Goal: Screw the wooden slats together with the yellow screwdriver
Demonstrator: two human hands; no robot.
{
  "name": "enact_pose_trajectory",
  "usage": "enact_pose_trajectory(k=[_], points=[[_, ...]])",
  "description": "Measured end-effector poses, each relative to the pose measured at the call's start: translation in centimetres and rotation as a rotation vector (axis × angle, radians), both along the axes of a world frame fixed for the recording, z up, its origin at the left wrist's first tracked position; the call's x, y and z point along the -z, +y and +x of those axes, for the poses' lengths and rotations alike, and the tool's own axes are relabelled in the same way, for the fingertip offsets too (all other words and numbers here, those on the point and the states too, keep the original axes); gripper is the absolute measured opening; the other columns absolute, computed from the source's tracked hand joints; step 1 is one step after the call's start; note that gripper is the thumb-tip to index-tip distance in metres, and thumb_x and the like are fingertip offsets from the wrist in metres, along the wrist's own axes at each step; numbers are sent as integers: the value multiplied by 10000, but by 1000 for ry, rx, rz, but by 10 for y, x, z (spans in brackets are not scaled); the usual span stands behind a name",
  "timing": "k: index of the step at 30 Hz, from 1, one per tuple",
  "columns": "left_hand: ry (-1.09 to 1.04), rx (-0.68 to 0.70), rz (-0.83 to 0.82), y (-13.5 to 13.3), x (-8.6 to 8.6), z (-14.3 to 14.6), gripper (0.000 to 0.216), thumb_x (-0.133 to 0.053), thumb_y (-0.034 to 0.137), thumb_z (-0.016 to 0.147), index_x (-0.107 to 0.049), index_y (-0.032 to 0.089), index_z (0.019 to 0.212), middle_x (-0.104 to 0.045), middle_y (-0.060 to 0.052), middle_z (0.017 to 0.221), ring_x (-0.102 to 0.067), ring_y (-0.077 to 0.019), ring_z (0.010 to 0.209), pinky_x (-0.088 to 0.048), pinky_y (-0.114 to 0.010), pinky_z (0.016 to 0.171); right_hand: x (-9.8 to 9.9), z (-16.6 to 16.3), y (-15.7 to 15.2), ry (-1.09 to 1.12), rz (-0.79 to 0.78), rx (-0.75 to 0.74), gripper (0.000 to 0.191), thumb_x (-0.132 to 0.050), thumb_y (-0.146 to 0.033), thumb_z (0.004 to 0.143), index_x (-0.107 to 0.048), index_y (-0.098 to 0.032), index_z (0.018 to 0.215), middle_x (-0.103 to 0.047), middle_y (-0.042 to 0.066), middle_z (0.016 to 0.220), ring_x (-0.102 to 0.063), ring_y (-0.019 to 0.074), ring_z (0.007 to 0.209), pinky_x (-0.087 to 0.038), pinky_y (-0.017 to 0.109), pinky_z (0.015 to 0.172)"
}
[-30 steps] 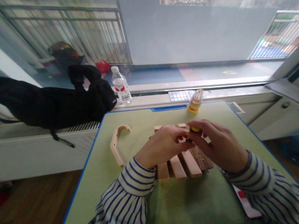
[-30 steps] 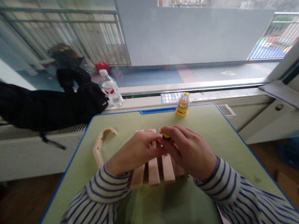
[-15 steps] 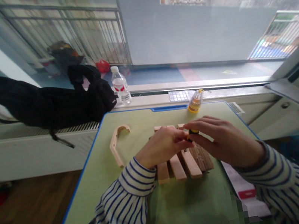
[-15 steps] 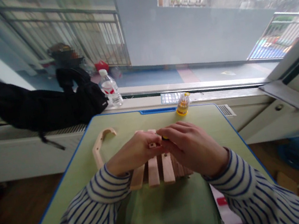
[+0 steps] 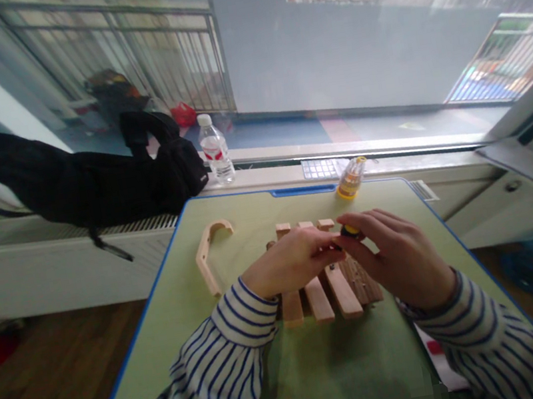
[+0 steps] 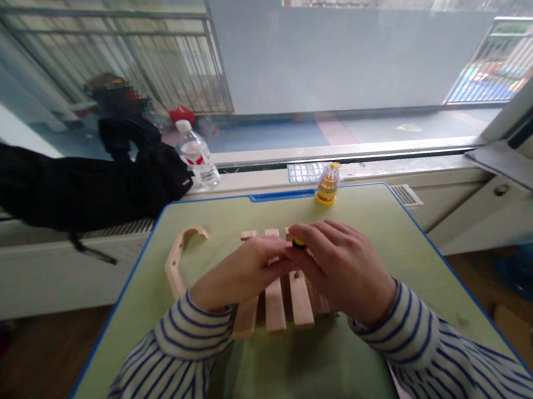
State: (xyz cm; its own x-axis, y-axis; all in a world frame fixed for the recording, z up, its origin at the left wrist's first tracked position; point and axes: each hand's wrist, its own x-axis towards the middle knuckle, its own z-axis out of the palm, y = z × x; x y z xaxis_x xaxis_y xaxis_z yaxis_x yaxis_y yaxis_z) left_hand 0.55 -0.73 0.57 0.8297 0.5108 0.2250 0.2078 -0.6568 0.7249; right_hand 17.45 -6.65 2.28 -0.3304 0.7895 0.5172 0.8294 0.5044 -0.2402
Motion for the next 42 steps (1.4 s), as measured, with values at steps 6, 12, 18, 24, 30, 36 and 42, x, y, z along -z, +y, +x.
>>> enact_pose_trajectory(k=[6,12,18,24,30,36,42], points=[[2,-2,0,0,2,1,176,-461,205,854,-620,131,859,-590,-12,757,-506,-101,701,-372,-199,632,5,0,-2,8,25,37,203,-523,-301,815,-537,-189,983,-624,30,856,-556,155,783,-440,301,716],[23,-52,51,-3,-6,0,131,-550,236,800,-647,158,839,-572,9,725,-506,-92,675,-362,-193,619,2,-3,-3,-19,4,31,208,-528,-295,809,-536,-196,992,-622,29,869,-555,159,801,-436,306,728],[33,-105,81,-4,-5,-2,141,-540,238,802,-644,148,767,-585,7,718,-510,-83,650,-351,-182,591,-7,-5,-1,-30,-88,-31,255,-507,-316,819,-530,-174,1029,-614,49,950,-549,157,870,-437,302,776],[62,-102,92,-2,-2,-4,169,-545,283,803,-653,155,823,-597,4,692,-496,-82,602,-339,-192,567,-26,0,-1,-92,-169,-201,369,-452,-251,847,-436,-179,1208,-565,44,1142,-490,146,1039,-391,308,903],[77,-119,63,-1,0,-5,181,-557,306,794,-647,149,802,-576,11,659,-498,-87,601,-339,-192,551,-29,2,3,-153,-208,-235,311,-419,-225,864,-490,-237,1167,-592,10,1106,-521,145,970,-410,325,862],[75,-97,57,0,1,-4,150,-547,271,800,-623,141,794,-602,-13,753,-518,-104,670,-375,-208,625,-21,2,5,-113,-149,-187,289,-440,-237,861,-507,-229,1141,-619,14,1053,-536,155,932,-418,331,824],[57,-56,45,0,0,-4,125,-527,219,810,-614,143,858,-589,-7,771,-514,-99,679,-377,-202,621,-12,0,4,-100,-59,-118,237,-478,-263,843,-542,-203,1064,-638,27,984,-556,156,881,-421,324,789]])
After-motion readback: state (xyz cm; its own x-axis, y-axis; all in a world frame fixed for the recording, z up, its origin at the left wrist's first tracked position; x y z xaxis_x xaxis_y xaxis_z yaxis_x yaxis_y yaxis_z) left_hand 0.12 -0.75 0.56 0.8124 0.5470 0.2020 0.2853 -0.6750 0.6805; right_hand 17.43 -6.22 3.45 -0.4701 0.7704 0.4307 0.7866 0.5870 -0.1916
